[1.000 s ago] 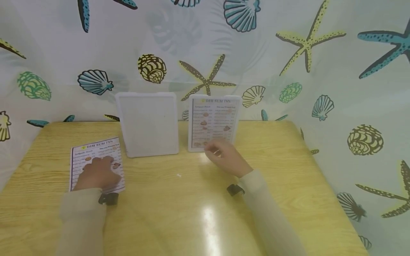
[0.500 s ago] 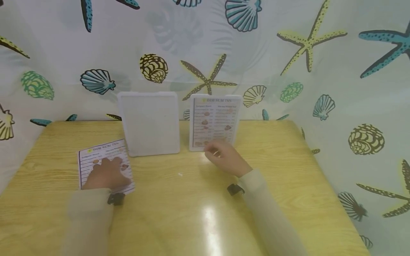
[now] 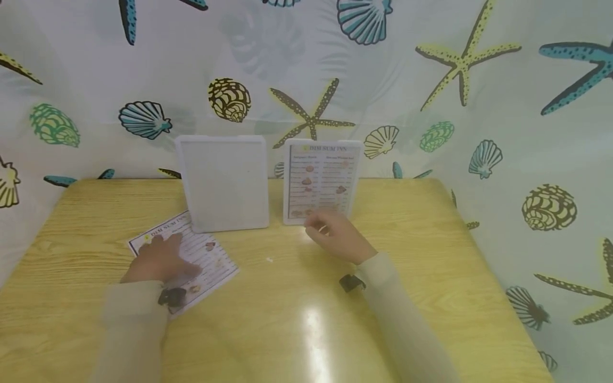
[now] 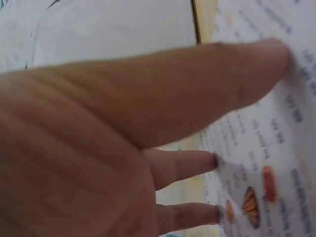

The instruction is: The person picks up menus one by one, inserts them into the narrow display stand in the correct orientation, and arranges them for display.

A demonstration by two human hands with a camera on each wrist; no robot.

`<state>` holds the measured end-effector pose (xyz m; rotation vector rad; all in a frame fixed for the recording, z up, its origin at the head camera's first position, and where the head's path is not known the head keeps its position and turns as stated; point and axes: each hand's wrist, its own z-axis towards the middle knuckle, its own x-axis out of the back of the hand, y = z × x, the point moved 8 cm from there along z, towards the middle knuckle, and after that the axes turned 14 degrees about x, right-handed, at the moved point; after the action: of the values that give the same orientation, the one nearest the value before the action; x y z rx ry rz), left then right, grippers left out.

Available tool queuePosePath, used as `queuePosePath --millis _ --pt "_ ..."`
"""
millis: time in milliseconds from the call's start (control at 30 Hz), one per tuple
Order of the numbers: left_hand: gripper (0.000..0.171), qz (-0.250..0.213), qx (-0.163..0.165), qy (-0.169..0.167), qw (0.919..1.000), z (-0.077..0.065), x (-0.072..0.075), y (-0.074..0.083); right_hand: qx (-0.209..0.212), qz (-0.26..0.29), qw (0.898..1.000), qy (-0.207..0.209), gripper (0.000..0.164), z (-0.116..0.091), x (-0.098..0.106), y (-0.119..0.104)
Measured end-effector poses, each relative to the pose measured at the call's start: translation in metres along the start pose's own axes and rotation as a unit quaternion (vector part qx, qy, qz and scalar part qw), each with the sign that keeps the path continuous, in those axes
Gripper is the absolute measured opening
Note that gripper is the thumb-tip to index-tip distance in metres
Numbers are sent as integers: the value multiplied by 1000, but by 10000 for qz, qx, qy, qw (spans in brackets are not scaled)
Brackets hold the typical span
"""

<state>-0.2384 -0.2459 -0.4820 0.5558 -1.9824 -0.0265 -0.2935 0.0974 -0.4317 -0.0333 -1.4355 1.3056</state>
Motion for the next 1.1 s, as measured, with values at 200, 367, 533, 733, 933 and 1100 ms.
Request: queuePosePath --millis 200,367,533,733,933,1100 --pt "95 155 -67 -106 9998 -6 -4 10 40 78 9999 -55 17 1 -2 -2" --pt "79 306 -262 -153 9991 -18 1 23 63 130 9999 -42 15 1 -2 -3" --pt "72 183 -336 -5 9993 -18 3 33 137 150 9998 -58 13 1 -3 -3" --pt "97 168 -51 353 9992 -7 -22 41 9 178 9997 -148 16 -1 -5 -2" --pt "95 441 -189 274 9985 -17 -31 62 -60 205 9994 -266 21 0 -8 -1" --pt "96 541 -288 72 9981 -22 -32 65 -13 174 9993 -319 21 2 -11 2"
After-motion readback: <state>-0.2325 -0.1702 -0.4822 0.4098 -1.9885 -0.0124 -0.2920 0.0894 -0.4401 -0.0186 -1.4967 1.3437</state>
